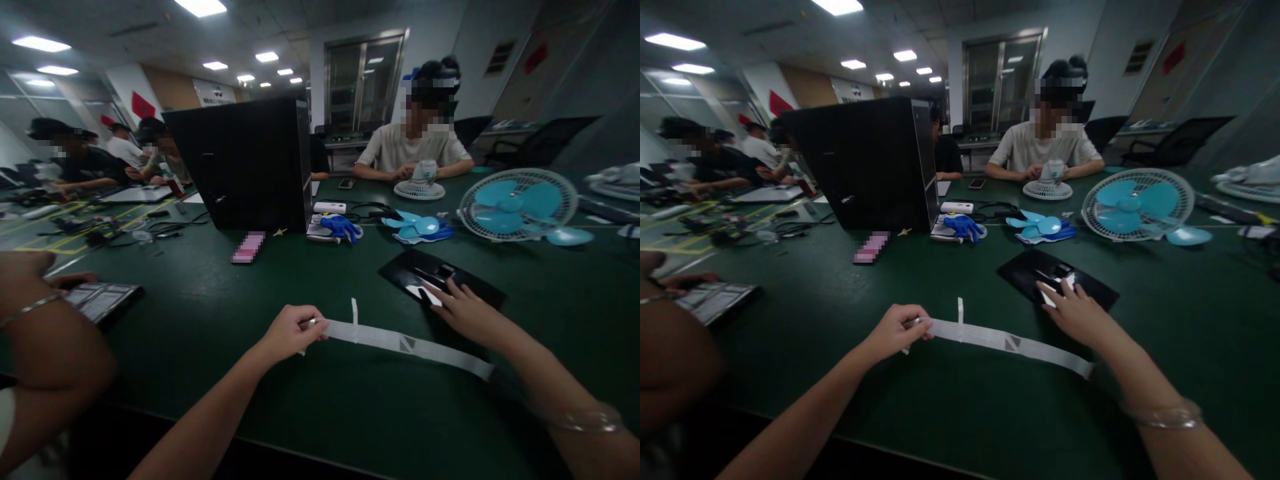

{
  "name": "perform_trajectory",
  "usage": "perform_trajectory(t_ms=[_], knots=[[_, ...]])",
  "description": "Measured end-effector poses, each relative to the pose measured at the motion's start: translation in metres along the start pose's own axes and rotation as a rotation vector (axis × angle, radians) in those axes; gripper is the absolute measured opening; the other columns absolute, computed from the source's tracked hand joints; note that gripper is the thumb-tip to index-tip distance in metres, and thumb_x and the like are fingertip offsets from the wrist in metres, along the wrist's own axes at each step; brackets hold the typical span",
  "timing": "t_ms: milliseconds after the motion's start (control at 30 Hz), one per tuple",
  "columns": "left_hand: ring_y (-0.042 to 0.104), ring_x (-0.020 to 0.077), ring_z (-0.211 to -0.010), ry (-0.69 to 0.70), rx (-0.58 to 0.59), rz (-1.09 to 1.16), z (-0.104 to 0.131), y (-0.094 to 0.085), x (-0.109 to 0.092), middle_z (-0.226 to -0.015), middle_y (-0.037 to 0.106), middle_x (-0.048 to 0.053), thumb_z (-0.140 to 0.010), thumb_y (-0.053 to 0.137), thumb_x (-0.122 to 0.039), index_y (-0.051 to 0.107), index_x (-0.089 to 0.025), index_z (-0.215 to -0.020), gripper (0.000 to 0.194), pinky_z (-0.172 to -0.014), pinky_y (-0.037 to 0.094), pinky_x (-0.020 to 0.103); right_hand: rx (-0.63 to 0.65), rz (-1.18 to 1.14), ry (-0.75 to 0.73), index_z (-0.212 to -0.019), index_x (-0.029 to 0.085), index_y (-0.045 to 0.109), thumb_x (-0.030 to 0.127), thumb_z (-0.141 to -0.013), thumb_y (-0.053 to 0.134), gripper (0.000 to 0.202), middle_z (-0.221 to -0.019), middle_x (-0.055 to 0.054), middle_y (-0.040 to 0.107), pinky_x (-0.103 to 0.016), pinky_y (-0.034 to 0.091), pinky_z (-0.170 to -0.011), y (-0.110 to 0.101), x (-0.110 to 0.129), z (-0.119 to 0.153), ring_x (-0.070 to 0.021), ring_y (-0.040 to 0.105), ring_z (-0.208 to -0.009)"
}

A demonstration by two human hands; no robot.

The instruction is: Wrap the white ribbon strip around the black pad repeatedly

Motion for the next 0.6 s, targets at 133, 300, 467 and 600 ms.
perform_trajectory(t_ms=[133,300,467,600], knots=[[0.058,0.0121,-0.063,-0.037,0.062,-0.031,-0.001,0.003,0.007,-0.072,0.067,0.002,-0.085,0.059,-0.041,0.067,-0.015,-0.08,0.029,-0.058,0.043,0.023,0.043,0.035,-0.339,-0.15,0.036,0.026,0.054,-0.093,0.036,0.061,-0.157,-0.005,0.02,-0.064,0.026,-0.108,0.001,0.083,0.025,-0.0399,0.019,-0.14],[0.059,0.0125,-0.064,-0.065,0.206,0.032,0.002,0.013,0.01,-0.074,0.067,0.002,-0.086,0.056,-0.036,0.067,-0.015,-0.091,0.024,-0.06,0.044,0.024,0.177,-0.02,-0.616,-0.151,0.041,0.018,0.055,-0.095,0.036,0.06,-0.159,0.001,0.008,-0.062,0.027,-0.109,0.002,0.145,0.061,-0.0345,0.013,-0.143],[0.064,0.015,-0.071,-0.139,0.181,0.071,-0.001,0.013,0.022,-0.081,0.069,0.004,-0.086,0.056,-0.035,0.066,-0.014,-0.095,0.025,-0.065,0.048,0.027,0.302,-0.161,-0.714,-0.15,0.043,0.017,0.056,-0.094,0.042,0.064,-0.158,0.005,0.011,-0.057,0.019,-0.114,0.001,0.164,0.078,-0.027,0.01,-0.144],[0.063,0.0144,-0.069,-0.205,0.118,0.136,-0.005,0.014,0.032,-0.08,0.069,0.004,-0.086,0.056,-0.037,0.064,-0.014,-0.095,0.027,-0.064,0.048,0.027,0.244,-0.249,-0.685,-0.148,0.042,0.027,0.053,-0.095,0.04,0.056,-0.155,0.004,0.026,-0.053,0.027,-0.113,-0.013,0.168,0.081,-0.0256,0.027,-0.14]])
Point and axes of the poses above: each hand's wrist, its own z-axis away from the middle knuckle, its own y-axis out of the palm, x = y × z, the point moved 9 cm from there along -z, towards the middle knuckle
